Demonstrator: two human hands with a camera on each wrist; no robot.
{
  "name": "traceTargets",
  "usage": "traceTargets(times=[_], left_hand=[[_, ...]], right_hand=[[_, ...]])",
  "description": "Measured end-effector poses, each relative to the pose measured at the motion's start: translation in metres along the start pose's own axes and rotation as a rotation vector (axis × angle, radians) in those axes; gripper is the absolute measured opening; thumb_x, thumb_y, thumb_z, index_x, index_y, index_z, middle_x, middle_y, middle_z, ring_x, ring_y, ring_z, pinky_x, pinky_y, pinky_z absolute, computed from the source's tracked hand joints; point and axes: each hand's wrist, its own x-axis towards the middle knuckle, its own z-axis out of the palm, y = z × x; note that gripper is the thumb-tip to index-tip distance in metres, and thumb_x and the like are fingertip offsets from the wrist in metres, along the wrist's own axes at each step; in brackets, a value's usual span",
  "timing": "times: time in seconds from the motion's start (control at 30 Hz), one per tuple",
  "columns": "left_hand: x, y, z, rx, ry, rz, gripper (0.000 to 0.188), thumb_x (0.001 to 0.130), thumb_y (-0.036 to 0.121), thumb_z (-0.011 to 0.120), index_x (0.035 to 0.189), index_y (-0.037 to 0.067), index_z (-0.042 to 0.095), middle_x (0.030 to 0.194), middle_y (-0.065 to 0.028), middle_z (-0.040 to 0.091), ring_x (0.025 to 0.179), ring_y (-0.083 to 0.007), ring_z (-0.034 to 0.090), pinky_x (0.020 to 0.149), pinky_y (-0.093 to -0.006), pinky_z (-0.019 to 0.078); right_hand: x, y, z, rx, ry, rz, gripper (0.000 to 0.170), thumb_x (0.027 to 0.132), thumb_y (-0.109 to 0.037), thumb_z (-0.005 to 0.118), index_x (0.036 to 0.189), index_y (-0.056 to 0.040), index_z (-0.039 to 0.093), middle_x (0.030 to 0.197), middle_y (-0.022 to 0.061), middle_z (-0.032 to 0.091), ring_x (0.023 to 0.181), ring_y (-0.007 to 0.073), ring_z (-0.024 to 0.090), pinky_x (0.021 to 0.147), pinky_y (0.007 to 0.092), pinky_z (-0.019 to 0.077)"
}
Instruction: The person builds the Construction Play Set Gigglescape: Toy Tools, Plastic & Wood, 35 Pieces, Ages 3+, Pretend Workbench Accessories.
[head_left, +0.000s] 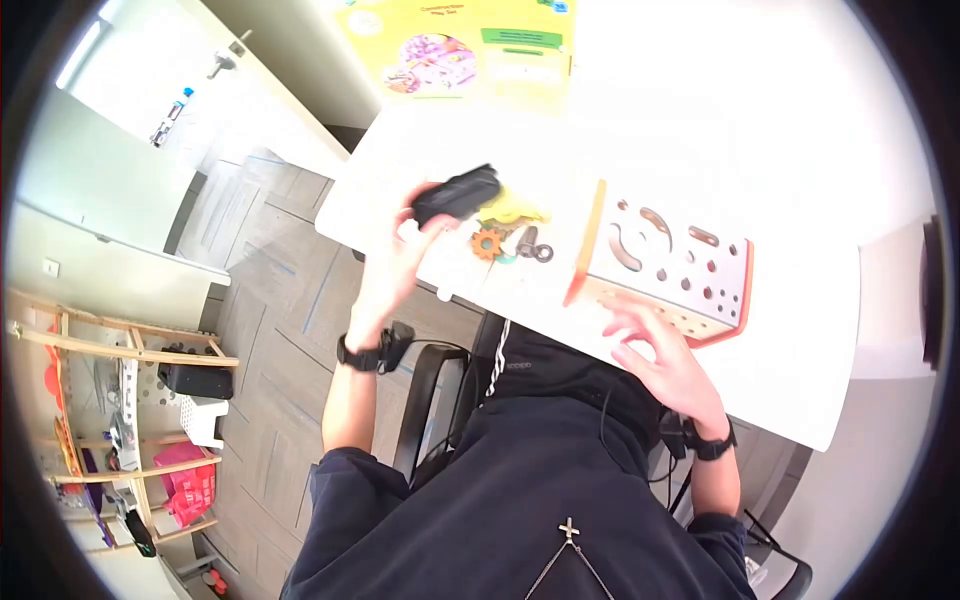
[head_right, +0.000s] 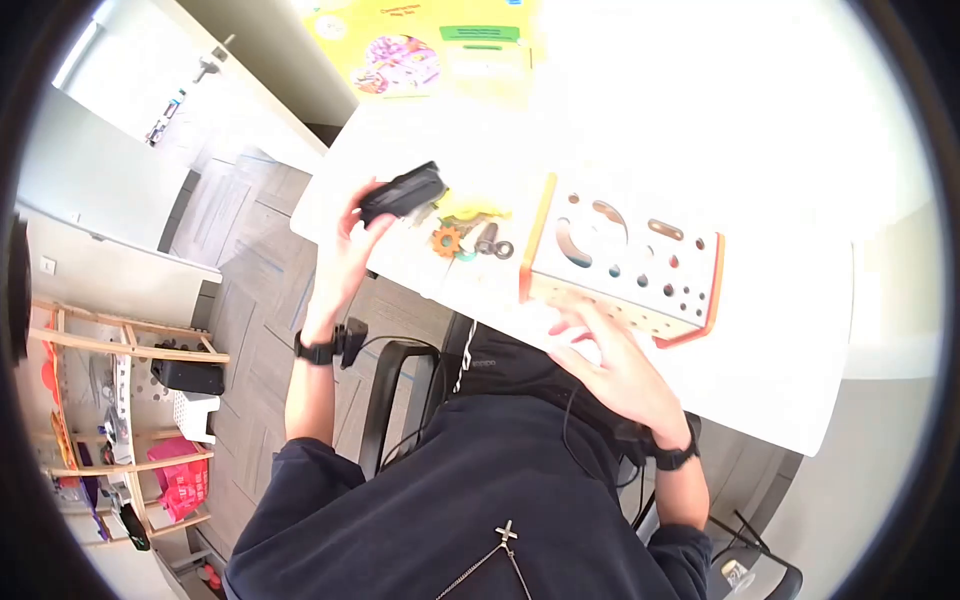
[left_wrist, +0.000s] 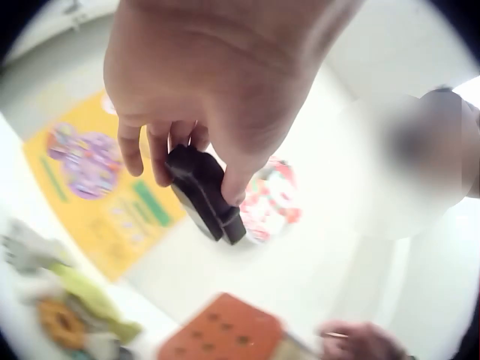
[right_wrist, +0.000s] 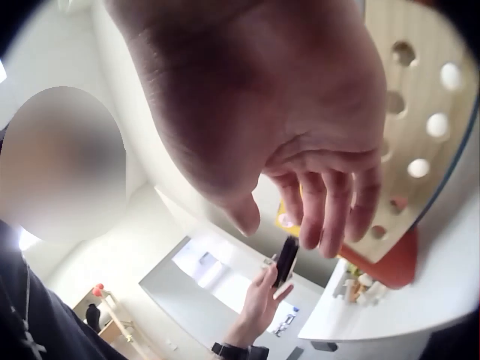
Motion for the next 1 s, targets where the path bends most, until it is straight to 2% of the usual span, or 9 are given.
traceTargets(times=[0.13, 0.23, 0.43, 0.53, 0.67, 0.77, 0.87, 0.93, 1.0], left_hand=[[0.041, -0.194, -0.078, 0.27, 0.441, -0.205, 0.064, 0.096, 0.031, 0.082, 0.144, -0.004, 0.059, 0.132, -0.021, 0.072, 0.119, -0.0272, 0.069, 0.103, -0.0375, 0.0536], [0.077, -0.31, -0.138, 0.436, 0.486, -0.255, 0.067, 0.095, 0.036, 0.08, 0.143, -0.006, 0.06, 0.136, -0.0258, 0.068, 0.125, -0.0351, 0.068, 0.107, -0.0409, 0.0518], [0.031, -0.253, -0.095, 0.575, 0.457, -0.236, 0.067, 0.096, 0.036, 0.078, 0.144, -0.005, 0.056, 0.14, -0.0257, 0.062, 0.131, -0.0428, 0.059, 0.113, -0.0479, 0.0459], [0.005, -0.226, -0.06, 0.785, 0.558, -0.075, 0.06, 0.097, 0.031, 0.076, 0.142, -0.003, 0.055, 0.139, -0.0245, 0.059, 0.132, -0.0447, 0.053, 0.115, -0.0519, 0.0415], [0.085, -0.19, -0.101, 0.597, 0.26, 0.131, 0.039, 0.097, 0.011, 0.072, 0.132, 0.001, 0.059, 0.139, -0.022, 0.058, 0.134, -0.042, 0.054, 0.117, -0.0506, 0.0406], [0.064, -0.146, -0.041, 0.533, 0.02, 0.253, 0.037, 0.097, 0.008, 0.07, 0.132, 0.003, 0.061, 0.14, -0.0194, 0.059, 0.132, -0.0395, 0.056, 0.112, -0.0442, 0.0465], [0.028, -0.124, 0.016, 0.416, 0.005, 0.177, 0.033, 0.098, 0.005, 0.069, 0.131, 0.005, 0.064, 0.131, -0.0169, 0.06, 0.116, -0.0318, 0.061, 0.099, -0.0398, 0.0515], [0.023, -0.123, 0.028, 0.342, 0.074, 0.112, 0.028, 0.099, 0.004, 0.066, 0.127, 0.005, 0.067, 0.117, -0.0118, 0.062, 0.089, -0.0205, 0.064, 0.077, -0.034, 0.0541], [0.006, -0.125, 0.041, 0.266, 0.095, -0.025, 0.026, 0.1, 0.004, 0.065, 0.126, 0.005, 0.067, 0.112, -0.0102, 0.062, 0.081, -0.018, 0.063, 0.072, -0.0327, 0.0531]], right_hand=[[0.008, 0.028, 0.001, -0.054, 0.041, 0.028, 0.034, 0.101, -0.011, 0.068, 0.134, -0.0023, 0.064, 0.119, 0.0131, 0.071, 0.109, 0.0269, 0.07, 0.097, 0.0393, 0.0546], [0.062, 0.05, 0.028, -0.212, 0.198, 0.008, 0.027, 0.101, -0.006, 0.066, 0.128, -0.0029, 0.067, 0.118, 0.0133, 0.071, 0.109, 0.0279, 0.07, 0.097, 0.039, 0.0539], [-0.055, 0.056, -0.033, -0.499, 0.638, -0.221, 0.023, 0.098, 0.002, 0.063, 0.12, -0.0019, 0.068, 0.115, 0.0154, 0.068, 0.105, 0.0331, 0.07, 0.096, 0.0399, 0.0536], [-0.098, 0.08, -0.056, -0.818, 0.803, -0.27, 0.032, 0.093, 0.006, 0.063, 0.124, -0.0024, 0.066, 0.138, 0.0154, 0.057, 0.128, 0.0352, 0.058, 0.101, 0.0406, 0.0525], [0.02, 0.036, -0.013, -0.831, 0.88, -0.198, 0.036, 0.091, 0.004, 0.066, 0.126, -0.0025, 0.065, 0.151, 0.0158, 0.05, 0.147, 0.0375, 0.041, 0.112, 0.0457, 0.046], [0.006, 0.062, -0.017, -0.641, 0.851, -0.167, 0.039, 0.09, 0.003, 0.067, 0.129, -0.0032, 0.064, 0.151, 0.0158, 0.052, 0.147, 0.0375, 0.044, 0.119, 0.0517, 0.0382], [-0.008, 0.075, -0.029, -0.908, 0.807, -0.296, 0.042, 0.09, 0.002, 0.067, 0.132, -0.0037, 0.062, 0.149, 0.0149, 0.054, 0.146, 0.0369, 0.048, 0.123, 0.0553, 0.034], [0.005, 0.062, -0.028, -0.829, 0.782, -0.274, 0.042, 0.091, 0.001, 0.067, 0.132, -0.0041, 0.062, 0.147, 0.0144, 0.055, 0.145, 0.0358, 0.05, 0.124, 0.0576, 0.0299], [0.009, 0.063, -0.027, -0.835, 0.75, -0.249, 0.041, 0.091, -0.002, 0.068, 0.132, -0.0039, 0.062, 0.147, 0.014, 0.055, 0.145, 0.035, 0.05, 0.125, 0.059, 0.0263]])
